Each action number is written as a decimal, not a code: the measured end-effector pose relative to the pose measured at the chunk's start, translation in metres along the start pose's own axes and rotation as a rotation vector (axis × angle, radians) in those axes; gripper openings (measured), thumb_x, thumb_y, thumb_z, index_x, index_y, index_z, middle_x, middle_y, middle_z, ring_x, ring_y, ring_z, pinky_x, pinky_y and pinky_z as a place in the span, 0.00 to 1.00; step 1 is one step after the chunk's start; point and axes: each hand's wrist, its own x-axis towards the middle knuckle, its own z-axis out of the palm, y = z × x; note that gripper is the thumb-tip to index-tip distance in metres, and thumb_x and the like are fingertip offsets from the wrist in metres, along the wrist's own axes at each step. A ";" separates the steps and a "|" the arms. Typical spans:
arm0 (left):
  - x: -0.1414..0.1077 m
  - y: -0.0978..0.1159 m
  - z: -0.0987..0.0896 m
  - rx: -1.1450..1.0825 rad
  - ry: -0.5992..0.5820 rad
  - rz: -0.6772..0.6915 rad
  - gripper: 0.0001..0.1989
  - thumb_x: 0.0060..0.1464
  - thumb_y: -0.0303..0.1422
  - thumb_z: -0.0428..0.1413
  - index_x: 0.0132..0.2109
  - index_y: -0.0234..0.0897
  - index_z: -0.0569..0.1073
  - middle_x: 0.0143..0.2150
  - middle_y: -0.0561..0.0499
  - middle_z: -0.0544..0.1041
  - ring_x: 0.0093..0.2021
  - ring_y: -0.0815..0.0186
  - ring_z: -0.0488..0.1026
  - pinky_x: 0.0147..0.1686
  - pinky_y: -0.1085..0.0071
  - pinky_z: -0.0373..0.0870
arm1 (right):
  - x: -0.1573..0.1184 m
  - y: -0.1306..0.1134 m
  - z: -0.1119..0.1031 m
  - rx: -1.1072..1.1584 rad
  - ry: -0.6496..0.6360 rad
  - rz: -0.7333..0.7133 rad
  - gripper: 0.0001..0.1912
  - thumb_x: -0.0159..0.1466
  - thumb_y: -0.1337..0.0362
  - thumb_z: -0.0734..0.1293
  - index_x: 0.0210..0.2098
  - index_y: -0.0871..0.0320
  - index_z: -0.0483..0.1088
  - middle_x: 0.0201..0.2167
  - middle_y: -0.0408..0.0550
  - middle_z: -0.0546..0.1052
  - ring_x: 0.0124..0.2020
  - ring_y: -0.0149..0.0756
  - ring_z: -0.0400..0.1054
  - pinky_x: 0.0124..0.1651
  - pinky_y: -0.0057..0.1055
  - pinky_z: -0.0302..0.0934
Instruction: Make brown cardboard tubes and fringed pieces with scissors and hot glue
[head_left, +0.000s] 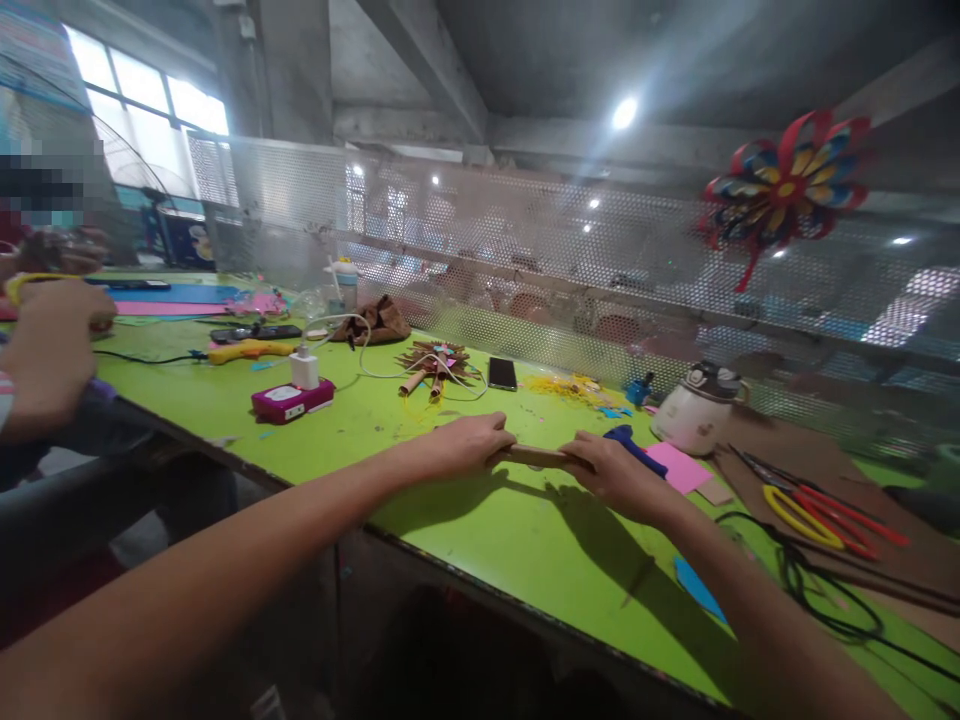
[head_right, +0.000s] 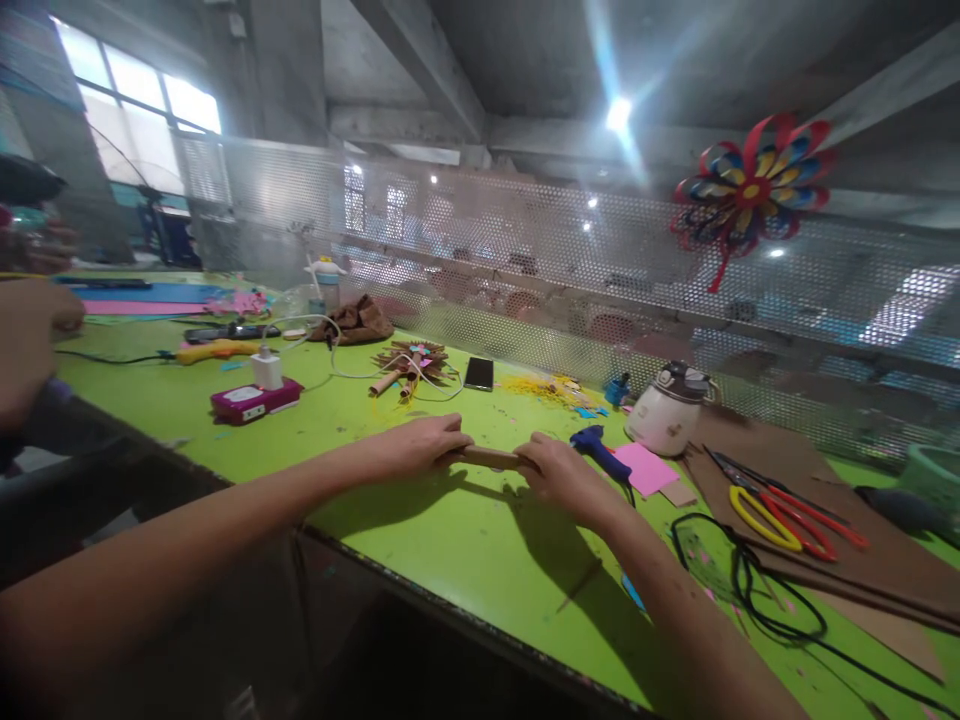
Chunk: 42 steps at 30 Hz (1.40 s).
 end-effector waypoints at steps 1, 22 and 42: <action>0.001 0.001 -0.004 0.008 -0.009 0.012 0.09 0.58 0.30 0.49 0.41 0.35 0.73 0.35 0.48 0.68 0.28 0.68 0.63 0.29 0.71 0.58 | -0.001 0.001 -0.003 0.029 0.000 -0.003 0.10 0.67 0.65 0.59 0.40 0.58 0.72 0.32 0.47 0.72 0.32 0.32 0.67 0.32 0.26 0.55; 0.022 0.002 -0.032 -0.626 -0.422 -0.049 0.15 0.58 0.35 0.49 0.48 0.36 0.74 0.27 0.54 0.73 0.25 0.73 0.66 0.25 0.78 0.59 | -0.027 -0.003 -0.012 0.061 -0.035 0.087 0.07 0.62 0.64 0.64 0.40 0.54 0.72 0.32 0.47 0.78 0.33 0.37 0.69 0.31 0.29 0.53; 0.023 0.007 -0.030 -0.553 -0.402 -0.046 0.12 0.57 0.29 0.50 0.46 0.37 0.74 0.28 0.53 0.77 0.26 0.72 0.70 0.27 0.79 0.60 | -0.028 0.000 -0.011 0.102 -0.115 0.067 0.09 0.64 0.62 0.61 0.30 0.59 0.68 0.22 0.45 0.71 0.21 0.30 0.59 0.23 0.28 0.41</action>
